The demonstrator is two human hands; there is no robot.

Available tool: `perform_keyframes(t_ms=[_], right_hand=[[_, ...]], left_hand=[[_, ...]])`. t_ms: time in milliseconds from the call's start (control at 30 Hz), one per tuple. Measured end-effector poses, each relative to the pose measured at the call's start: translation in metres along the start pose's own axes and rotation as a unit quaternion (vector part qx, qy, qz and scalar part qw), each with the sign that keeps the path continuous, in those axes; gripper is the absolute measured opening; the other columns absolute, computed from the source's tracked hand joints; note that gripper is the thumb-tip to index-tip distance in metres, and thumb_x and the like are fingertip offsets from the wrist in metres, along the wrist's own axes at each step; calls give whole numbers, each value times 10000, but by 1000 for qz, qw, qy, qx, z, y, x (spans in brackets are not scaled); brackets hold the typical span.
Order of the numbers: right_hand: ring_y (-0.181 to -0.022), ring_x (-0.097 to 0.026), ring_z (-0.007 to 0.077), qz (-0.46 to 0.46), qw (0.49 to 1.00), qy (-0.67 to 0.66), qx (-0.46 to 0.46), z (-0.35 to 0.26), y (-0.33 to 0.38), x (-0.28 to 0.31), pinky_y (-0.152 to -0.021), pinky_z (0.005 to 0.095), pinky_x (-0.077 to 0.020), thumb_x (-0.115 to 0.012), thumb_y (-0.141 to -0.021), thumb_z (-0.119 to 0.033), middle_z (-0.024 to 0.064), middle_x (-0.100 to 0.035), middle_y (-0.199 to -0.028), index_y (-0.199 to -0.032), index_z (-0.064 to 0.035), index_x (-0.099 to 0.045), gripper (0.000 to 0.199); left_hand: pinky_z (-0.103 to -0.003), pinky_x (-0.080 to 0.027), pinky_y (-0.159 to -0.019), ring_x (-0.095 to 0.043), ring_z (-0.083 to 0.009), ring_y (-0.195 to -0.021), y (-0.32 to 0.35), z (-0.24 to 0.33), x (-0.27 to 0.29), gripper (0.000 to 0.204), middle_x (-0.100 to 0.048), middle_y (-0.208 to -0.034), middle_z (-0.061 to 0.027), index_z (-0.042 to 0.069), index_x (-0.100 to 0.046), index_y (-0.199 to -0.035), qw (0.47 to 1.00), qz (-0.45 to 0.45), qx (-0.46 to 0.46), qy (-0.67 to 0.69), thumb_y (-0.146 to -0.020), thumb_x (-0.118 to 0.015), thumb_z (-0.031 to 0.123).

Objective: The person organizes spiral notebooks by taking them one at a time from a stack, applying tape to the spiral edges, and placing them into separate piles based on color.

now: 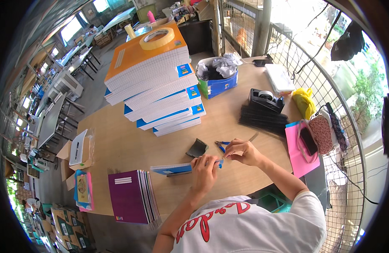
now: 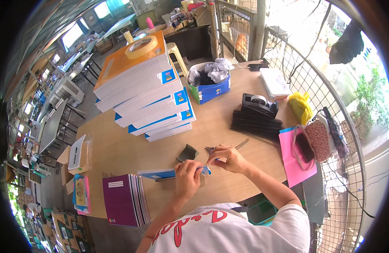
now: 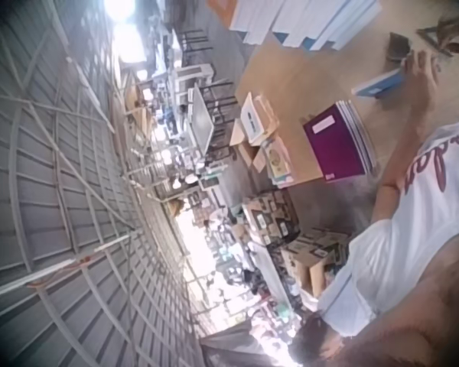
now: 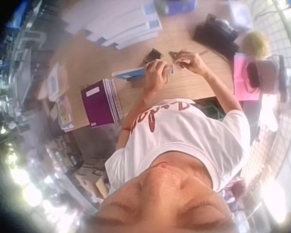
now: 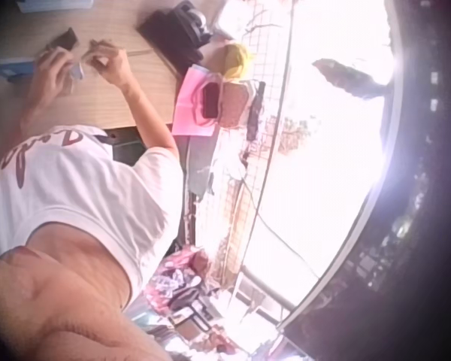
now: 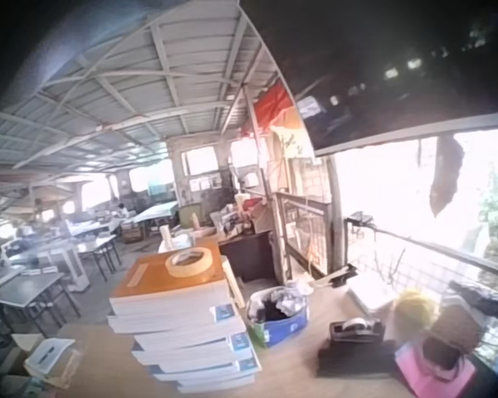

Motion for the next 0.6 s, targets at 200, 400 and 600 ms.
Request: perform_keyframes(t_ms=[200,400,600], right_hand=[[-875,-656,242,-86,973,-83,-197,3,9,-7,-679,373,-520,-719,-844,9,83,-706,-929,-981,-60,-715,154],[-830,-633,315,-68,990,62,-107,-7,10,-9,-647,403,-513,-713,-854,-70,100,-643,-898,-990,-61,-664,145],[-914,-613,326,-80,979,182,-35,-17,6,-19,-769,409,-525,-716,-886,-157,124,-625,-1022,-1034,-60,-681,180]], left_hand=[[-403,-382,-853,-608,-264,-907,-1,1,-1,151,-627,-965,-39,113,-623,-1003,1000,1,4,-13,-869,-693,115],[-406,-405,-847,-614,-265,-922,0,1,-2,159,-625,-962,-38,112,-618,-991,1000,16,18,2,-856,-703,107],[-410,-412,-855,-617,-270,-937,6,-4,-1,163,-625,-962,-42,116,-615,-1002,1000,-6,-4,-7,-861,-696,103]])
Point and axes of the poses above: each hand's wrist, its own y-axis away from the middle knuckle, its own x-axis out of the back of the hand, z = x × y, the point moved 1 cm from there along -y, towards the middle knuckle
